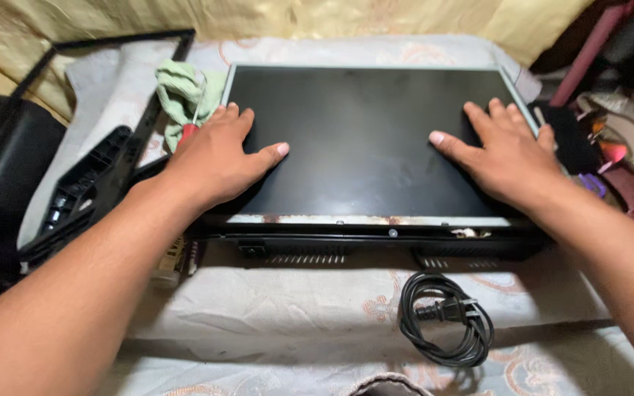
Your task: The person reassembles a flat-screen television by connecting internal wires, placing the metal back cover, snapping the front bezel, and attaching the stand with a screwdriver. They then wipe the stand with a cloth.
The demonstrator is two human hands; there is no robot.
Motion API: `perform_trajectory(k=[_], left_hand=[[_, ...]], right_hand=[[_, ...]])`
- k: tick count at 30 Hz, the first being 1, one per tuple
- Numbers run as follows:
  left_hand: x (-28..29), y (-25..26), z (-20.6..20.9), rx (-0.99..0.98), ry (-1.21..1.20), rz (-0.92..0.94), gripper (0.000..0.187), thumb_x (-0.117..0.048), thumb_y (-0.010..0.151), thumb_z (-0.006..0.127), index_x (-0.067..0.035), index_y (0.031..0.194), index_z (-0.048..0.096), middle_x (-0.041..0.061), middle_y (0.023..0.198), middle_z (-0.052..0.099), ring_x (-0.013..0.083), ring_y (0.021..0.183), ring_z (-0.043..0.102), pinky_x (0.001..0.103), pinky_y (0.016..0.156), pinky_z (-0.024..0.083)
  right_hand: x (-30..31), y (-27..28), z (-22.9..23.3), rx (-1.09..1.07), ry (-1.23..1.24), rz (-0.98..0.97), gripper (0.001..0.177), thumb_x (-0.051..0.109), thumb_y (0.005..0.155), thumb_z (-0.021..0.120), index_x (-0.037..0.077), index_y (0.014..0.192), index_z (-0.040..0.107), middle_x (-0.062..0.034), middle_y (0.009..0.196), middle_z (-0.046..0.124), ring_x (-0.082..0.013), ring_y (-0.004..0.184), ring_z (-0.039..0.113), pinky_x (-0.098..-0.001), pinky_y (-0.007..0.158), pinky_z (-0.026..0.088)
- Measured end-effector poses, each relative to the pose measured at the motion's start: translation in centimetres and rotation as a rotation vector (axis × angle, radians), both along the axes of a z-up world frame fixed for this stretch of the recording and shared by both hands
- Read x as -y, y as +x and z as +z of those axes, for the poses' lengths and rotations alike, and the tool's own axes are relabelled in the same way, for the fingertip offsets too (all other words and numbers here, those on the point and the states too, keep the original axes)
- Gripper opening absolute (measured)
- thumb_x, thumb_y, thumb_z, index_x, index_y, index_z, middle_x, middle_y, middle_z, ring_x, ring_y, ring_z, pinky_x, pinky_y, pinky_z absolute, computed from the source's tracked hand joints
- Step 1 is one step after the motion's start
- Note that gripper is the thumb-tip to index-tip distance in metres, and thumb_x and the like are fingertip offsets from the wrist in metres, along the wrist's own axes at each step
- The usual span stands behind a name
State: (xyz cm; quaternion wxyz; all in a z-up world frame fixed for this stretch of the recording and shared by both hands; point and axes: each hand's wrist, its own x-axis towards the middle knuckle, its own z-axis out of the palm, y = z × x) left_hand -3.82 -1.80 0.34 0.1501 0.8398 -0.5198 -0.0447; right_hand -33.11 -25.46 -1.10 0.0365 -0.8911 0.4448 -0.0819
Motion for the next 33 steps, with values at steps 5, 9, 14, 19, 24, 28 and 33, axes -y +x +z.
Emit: perform_trajectory(k=[5,9,14,19,24,28,33], left_hand=[[-2.2,-0.4,1.7,-0.121,-0.157,0.088,0.072,-0.046,0.088,0.066,0.002,0.14,0.053,0.026,0.144,0.05,0.0391,0.135,0.047,0.043,0.111,0.036],[-6.6,1.0,2.7,-0.121,-0.262,0.22,0.043,-0.038,0.091,0.066,-0.007,0.12,0.072,0.022,0.11,0.072,0.0381,0.103,0.069,0.045,0.09,0.052],[-15.2,8.3,0.4,0.094,-0.34,0.313,0.03,-0.032,0.098,0.066,-0.008,0.112,0.078,0.021,0.095,0.074,0.0356,0.084,0.073,0.045,0.077,0.054],[-24.7,17.7,-7.2,0.085,-0.574,0.577,0.038,-0.024,0.108,0.061,0.011,0.123,0.066,0.028,0.102,0.072,0.0369,0.097,0.072,0.044,0.086,0.055],[-31.8,20.7,-14.9,-0.531,-0.694,1.16,0.051,-0.038,0.104,0.055,0.001,0.136,0.056,0.025,0.128,0.06,0.0379,0.117,0.058,0.052,0.092,0.048],[-32.9,21.0,-17.8,-1.167,-0.983,1.37,0.051,-0.041,0.105,0.054,-0.001,0.136,0.05,0.017,0.13,0.059,0.0315,0.118,0.059,0.051,0.094,0.048],[-31.4,22.2,-17.4,-1.343,-1.087,1.31,0.052,-0.045,0.106,0.054,-0.004,0.136,0.044,0.007,0.133,0.057,0.0234,0.119,0.061,0.05,0.097,0.048]], right_hand=[[-0.5,0.2,-0.5,-0.009,0.028,-0.069,0.09,0.075,0.089,0.048,0.013,0.154,0.04,-0.0237,0.162,0.028,-0.0388,0.152,0.023,-0.0655,0.116,0.018],[-1.8,0.2,-1.0,0.066,0.01,-0.052,0.08,0.064,0.095,0.048,0.008,0.152,0.042,-0.0259,0.161,0.03,-0.0419,0.15,0.023,-0.0661,0.116,0.016],[-4.2,-1.2,-1.4,0.202,-0.026,-0.006,0.066,0.052,0.097,0.053,0.007,0.145,0.052,-0.0255,0.157,0.039,-0.0414,0.149,0.029,-0.0635,0.118,0.018],[-5.3,-2.1,-1.8,0.261,-0.04,0.024,0.06,0.046,0.097,0.054,0.006,0.142,0.056,-0.0245,0.154,0.045,-0.0387,0.147,0.035,-0.0598,0.119,0.021],[-5.2,-2.3,-1.9,0.264,-0.046,0.037,0.058,0.044,0.098,0.054,0.007,0.142,0.055,-0.0242,0.155,0.044,-0.0387,0.148,0.033,-0.0583,0.119,0.021],[-5.0,-2.3,-2.1,0.259,-0.045,0.038,0.059,0.045,0.097,0.054,0.008,0.143,0.055,-0.0233,0.155,0.043,-0.0383,0.148,0.032,-0.057,0.119,0.021],[-4.4,-2.5,-2.3,0.235,-0.026,0.033,0.061,0.047,0.096,0.054,0.011,0.145,0.053,-0.0214,0.157,0.041,-0.036,0.15,0.031,-0.0559,0.119,0.021]])
